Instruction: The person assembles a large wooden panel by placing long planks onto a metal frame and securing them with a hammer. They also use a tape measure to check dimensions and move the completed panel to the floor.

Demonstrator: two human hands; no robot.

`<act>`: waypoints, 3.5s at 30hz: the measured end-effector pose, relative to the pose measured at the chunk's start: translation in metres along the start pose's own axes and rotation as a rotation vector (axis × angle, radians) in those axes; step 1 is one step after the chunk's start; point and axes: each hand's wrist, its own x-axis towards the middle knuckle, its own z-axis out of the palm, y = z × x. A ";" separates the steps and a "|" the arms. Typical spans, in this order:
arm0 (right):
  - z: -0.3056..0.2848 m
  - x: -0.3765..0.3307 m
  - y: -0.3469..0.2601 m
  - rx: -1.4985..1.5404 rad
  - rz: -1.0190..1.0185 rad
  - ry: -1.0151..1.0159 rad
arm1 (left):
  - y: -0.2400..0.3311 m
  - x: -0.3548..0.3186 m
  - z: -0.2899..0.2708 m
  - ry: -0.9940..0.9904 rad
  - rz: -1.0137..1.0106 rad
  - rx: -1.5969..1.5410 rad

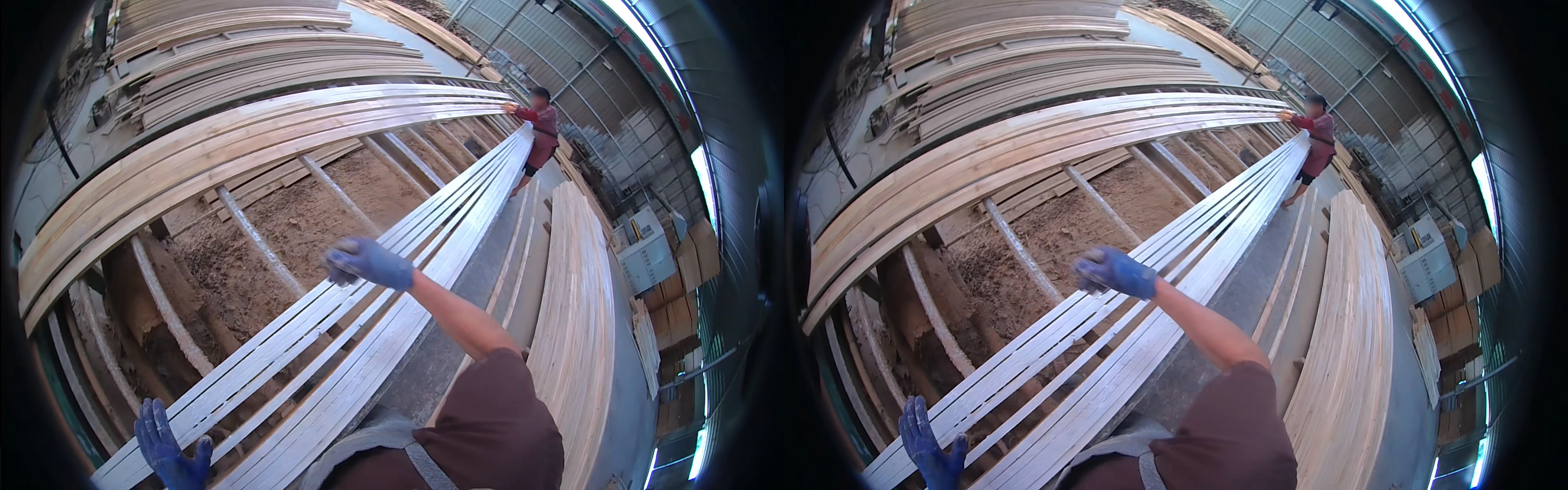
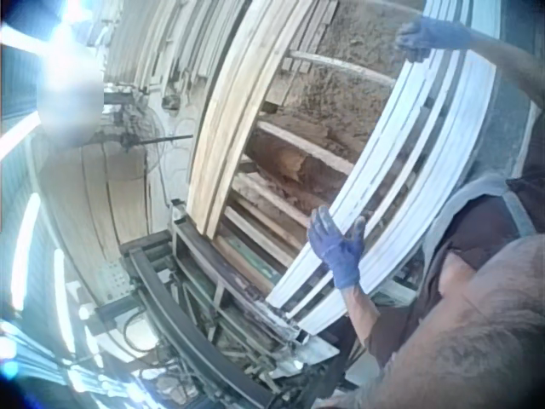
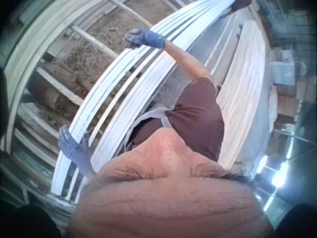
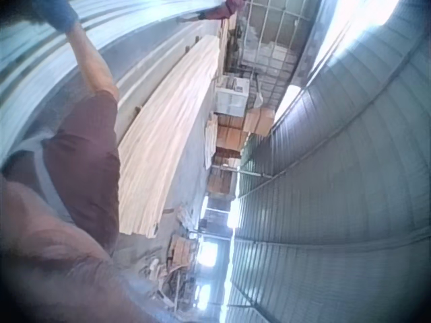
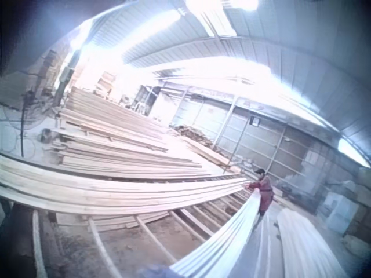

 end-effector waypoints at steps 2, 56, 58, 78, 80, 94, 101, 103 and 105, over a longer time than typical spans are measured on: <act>-0.020 -0.054 0.013 -0.014 0.081 0.071 | 0.012 -0.005 0.016 -0.089 -0.014 0.002; -0.865 -0.584 1.005 1.013 0.893 0.772 | 1.389 0.723 0.310 -0.272 0.900 -0.375; -0.957 -0.560 1.007 0.916 0.780 0.794 | 1.441 0.756 0.324 -0.248 0.900 -0.402; -1.401 -0.556 1.380 1.365 1.017 0.485 | 1.880 1.065 0.440 -0.205 0.650 -0.367; -1.483 -0.565 1.465 1.403 0.814 0.318 | 1.900 1.076 0.451 -0.146 0.572 -0.417; -1.927 -0.410 1.363 0.664 0.815 0.360 | 1.991 1.217 0.526 -0.071 0.269 -0.374; -2.052 -0.385 1.440 0.648 1.099 0.341 | 2.051 1.275 0.539 -0.092 0.116 -0.228; -2.080 -0.359 1.492 0.832 1.127 0.329 | 2.071 1.275 0.556 -0.089 0.066 -0.182; -2.090 -0.345 1.549 0.922 0.979 0.186 | 2.106 1.277 0.565 -0.170 -0.042 -0.207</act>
